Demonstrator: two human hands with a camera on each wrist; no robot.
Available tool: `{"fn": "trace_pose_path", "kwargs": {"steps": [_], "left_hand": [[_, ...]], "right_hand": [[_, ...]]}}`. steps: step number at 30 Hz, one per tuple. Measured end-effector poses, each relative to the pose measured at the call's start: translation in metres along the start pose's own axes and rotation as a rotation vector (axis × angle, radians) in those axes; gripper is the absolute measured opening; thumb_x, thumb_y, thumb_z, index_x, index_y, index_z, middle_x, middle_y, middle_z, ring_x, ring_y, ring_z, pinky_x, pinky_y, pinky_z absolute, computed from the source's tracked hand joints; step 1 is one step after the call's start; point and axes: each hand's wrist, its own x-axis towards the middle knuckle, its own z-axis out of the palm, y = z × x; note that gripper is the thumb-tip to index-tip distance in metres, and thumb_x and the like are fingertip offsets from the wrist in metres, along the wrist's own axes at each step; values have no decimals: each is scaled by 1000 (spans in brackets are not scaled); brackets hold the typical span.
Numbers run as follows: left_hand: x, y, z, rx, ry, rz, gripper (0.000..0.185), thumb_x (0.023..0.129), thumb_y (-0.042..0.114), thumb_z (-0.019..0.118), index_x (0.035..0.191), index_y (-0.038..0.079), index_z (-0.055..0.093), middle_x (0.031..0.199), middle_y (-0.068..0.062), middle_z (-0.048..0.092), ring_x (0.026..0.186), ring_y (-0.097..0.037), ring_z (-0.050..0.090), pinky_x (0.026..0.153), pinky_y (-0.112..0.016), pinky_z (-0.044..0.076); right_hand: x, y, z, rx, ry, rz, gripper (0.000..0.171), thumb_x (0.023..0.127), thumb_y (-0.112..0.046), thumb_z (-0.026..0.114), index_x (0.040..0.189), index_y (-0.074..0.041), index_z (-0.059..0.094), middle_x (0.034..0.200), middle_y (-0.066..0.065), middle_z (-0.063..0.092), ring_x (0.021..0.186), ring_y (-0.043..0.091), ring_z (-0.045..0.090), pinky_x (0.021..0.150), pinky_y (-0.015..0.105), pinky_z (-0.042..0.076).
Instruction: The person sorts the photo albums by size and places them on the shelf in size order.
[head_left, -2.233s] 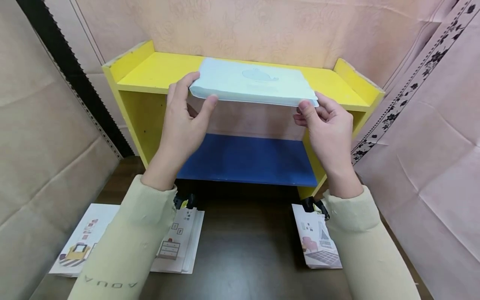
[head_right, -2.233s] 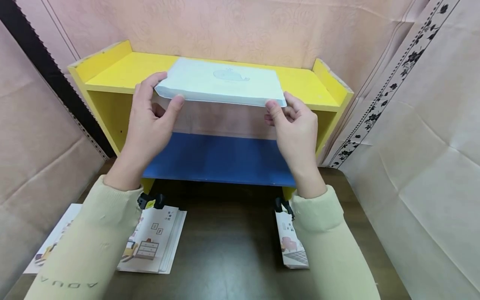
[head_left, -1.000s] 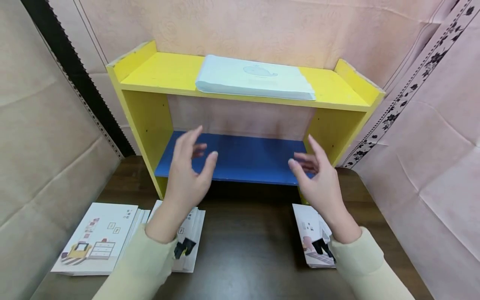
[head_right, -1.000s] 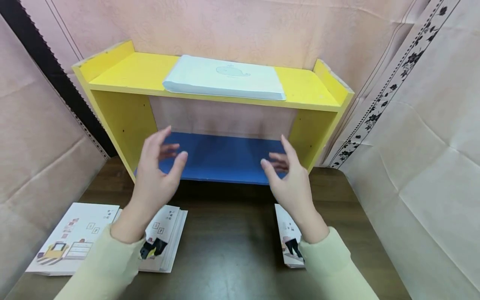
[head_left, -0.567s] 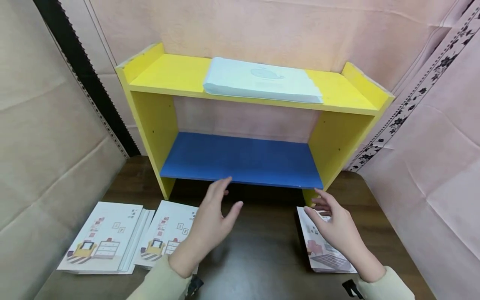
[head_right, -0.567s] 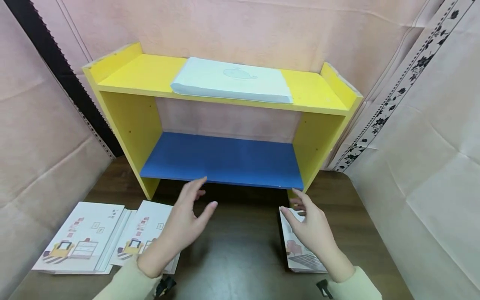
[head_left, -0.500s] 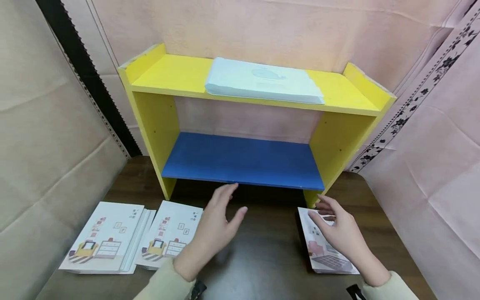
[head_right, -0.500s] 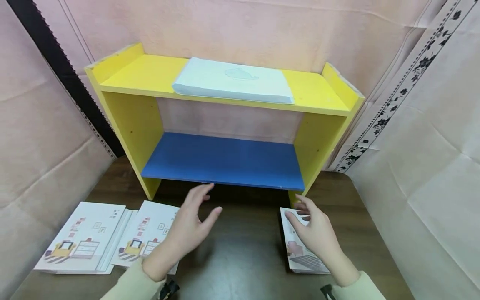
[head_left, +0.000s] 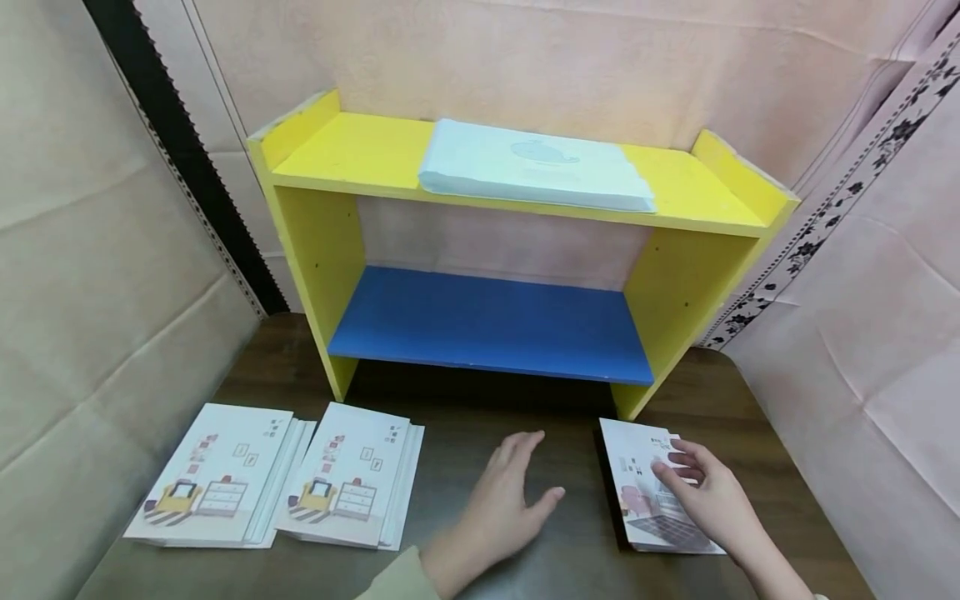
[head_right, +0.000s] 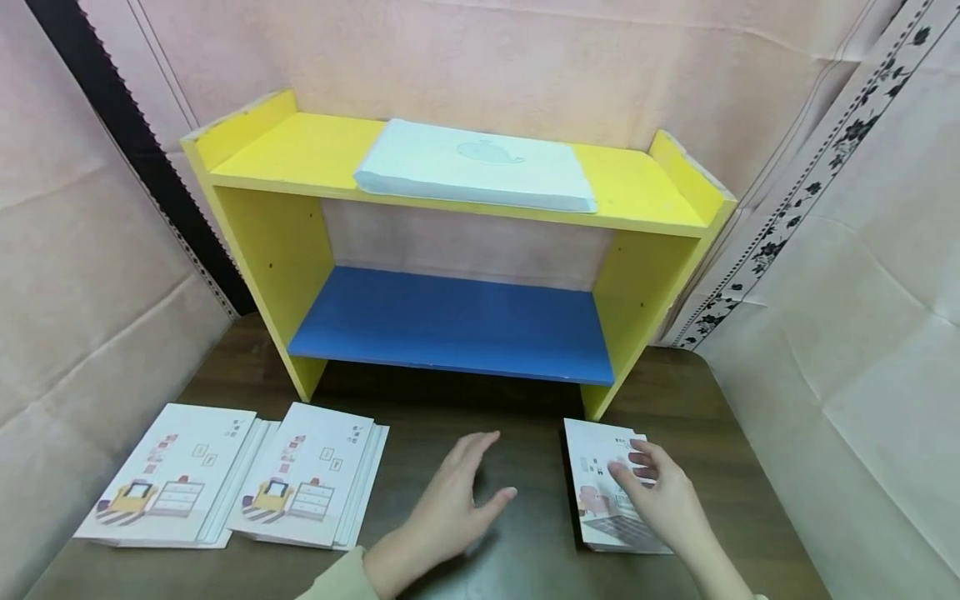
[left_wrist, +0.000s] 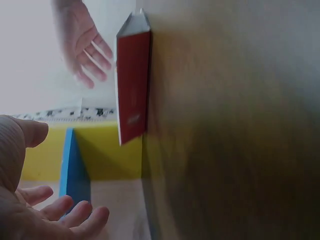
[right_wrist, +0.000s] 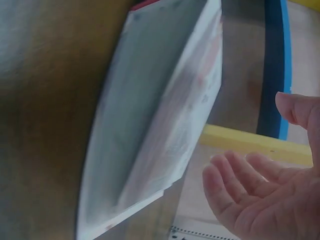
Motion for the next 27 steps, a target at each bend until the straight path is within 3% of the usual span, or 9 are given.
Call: {"fn": "trace_pose_path", "kwargs": {"steps": [3,7,10,12,19,27], "left_hand": [[-1,5,14,-84,-46,-29,72,91,49,63,150,23,31,147,1,36,132,-21,40,101,-46,42],[1,12,30,-388,-128,-147,72,88,46,69,147,21,35,142,-1,41,126,-25,47,97,-43,46],[4,16,42,-618,-149,-259,72,85,39,75,144,17,39,138,-6,46,121,-27,51,93,-41,49],[5,18,49,-690,-140,-309,72,84,35,77,143,15,40,137,-9,48,119,-29,53,92,-42,50],[9,25,76,-744,-121,-358,71,82,25,79,141,12,42,134,-8,49,116,-27,54,90,-41,51],[19,27,98,-727,-120,-376,71,82,23,79,140,6,42,133,-11,50,119,-31,53,92,-41,50]], "right_hand": [[-2,7,0,-23,-6,30,74,90,-48,66,137,5,44,121,29,58,108,41,59,88,52,49],[-2,17,-1,-31,-32,77,80,90,-49,64,139,9,38,126,34,53,114,46,54,94,56,44],[-1,22,-1,-34,-68,126,88,89,-54,63,141,10,33,131,36,47,119,49,48,96,58,41],[0,25,-2,-37,-97,157,93,89,-56,62,142,12,29,134,38,43,122,51,45,97,60,39],[0,40,1,-43,-163,221,103,87,-59,62,141,19,21,137,42,36,126,52,38,99,61,36],[2,51,10,-199,-126,182,108,81,-59,68,135,23,25,127,46,41,111,60,41,86,65,31]]}}
